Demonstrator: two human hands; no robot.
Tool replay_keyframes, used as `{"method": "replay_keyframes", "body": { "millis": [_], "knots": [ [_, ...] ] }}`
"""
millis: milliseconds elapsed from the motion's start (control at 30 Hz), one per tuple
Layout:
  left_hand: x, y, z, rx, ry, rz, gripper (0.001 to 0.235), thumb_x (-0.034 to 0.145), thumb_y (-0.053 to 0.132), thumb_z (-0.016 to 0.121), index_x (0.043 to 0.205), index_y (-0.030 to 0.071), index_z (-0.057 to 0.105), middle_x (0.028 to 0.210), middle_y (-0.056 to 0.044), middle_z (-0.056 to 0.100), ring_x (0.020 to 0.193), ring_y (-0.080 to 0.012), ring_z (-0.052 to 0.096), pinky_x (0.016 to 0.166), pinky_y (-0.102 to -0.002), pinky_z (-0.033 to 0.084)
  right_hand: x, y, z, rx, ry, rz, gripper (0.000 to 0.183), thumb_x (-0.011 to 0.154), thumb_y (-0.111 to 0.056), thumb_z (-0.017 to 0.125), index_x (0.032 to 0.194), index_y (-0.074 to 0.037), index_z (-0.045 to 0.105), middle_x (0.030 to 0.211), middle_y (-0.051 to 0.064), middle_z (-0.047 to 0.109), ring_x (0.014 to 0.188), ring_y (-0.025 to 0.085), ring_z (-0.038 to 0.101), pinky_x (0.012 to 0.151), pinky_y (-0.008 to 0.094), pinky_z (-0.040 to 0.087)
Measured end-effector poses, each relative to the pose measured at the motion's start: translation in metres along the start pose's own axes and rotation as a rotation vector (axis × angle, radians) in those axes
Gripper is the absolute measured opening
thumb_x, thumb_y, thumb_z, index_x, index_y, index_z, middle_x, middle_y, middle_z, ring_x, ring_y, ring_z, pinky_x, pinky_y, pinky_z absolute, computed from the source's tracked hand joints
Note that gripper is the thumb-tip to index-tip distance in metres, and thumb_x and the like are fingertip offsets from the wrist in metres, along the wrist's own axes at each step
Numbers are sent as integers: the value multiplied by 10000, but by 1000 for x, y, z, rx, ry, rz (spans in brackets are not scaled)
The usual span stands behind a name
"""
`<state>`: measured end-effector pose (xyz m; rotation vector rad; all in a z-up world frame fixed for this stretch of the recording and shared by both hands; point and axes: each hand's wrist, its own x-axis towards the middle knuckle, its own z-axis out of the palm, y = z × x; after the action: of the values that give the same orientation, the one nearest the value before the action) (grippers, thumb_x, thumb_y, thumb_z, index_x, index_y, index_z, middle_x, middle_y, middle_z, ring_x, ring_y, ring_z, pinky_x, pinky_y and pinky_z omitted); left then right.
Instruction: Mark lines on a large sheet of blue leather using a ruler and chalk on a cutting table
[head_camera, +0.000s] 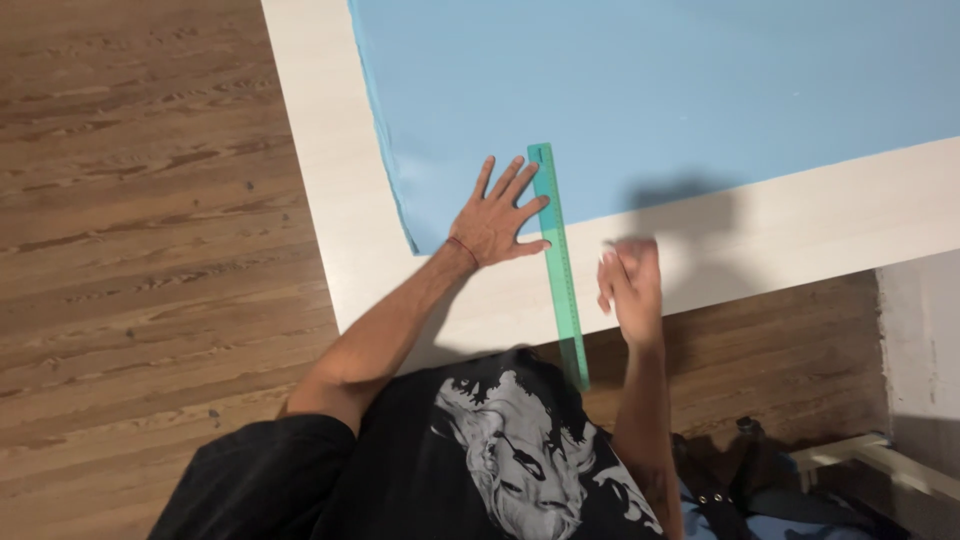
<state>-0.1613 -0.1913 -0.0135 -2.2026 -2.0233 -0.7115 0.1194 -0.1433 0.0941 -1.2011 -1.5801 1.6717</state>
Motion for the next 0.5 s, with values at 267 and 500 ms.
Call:
{"method": "replay_keyframes", "body": {
  "millis": [267,500],
  "knots": [
    [2,-2,-1,-17,62,0,853,1040,991,337,1484,337,659,1758,-149,528,1703,-387,457,1437,-729,183,173,24,75,1,127,23,174,1250,-200,612,1318,-102,486,789,49,566,521,123,491,316,273,369],
    [1,-4,8,-24,114,-25,842,1013,991,382,1458,334,665,1737,-143,545,1695,-385,470,1431,-740,218,199,16,84,-140,37,20,168,1215,-194,622,1261,-64,527,777,103,627,498,146,548,279,294,401]
  ]
}}
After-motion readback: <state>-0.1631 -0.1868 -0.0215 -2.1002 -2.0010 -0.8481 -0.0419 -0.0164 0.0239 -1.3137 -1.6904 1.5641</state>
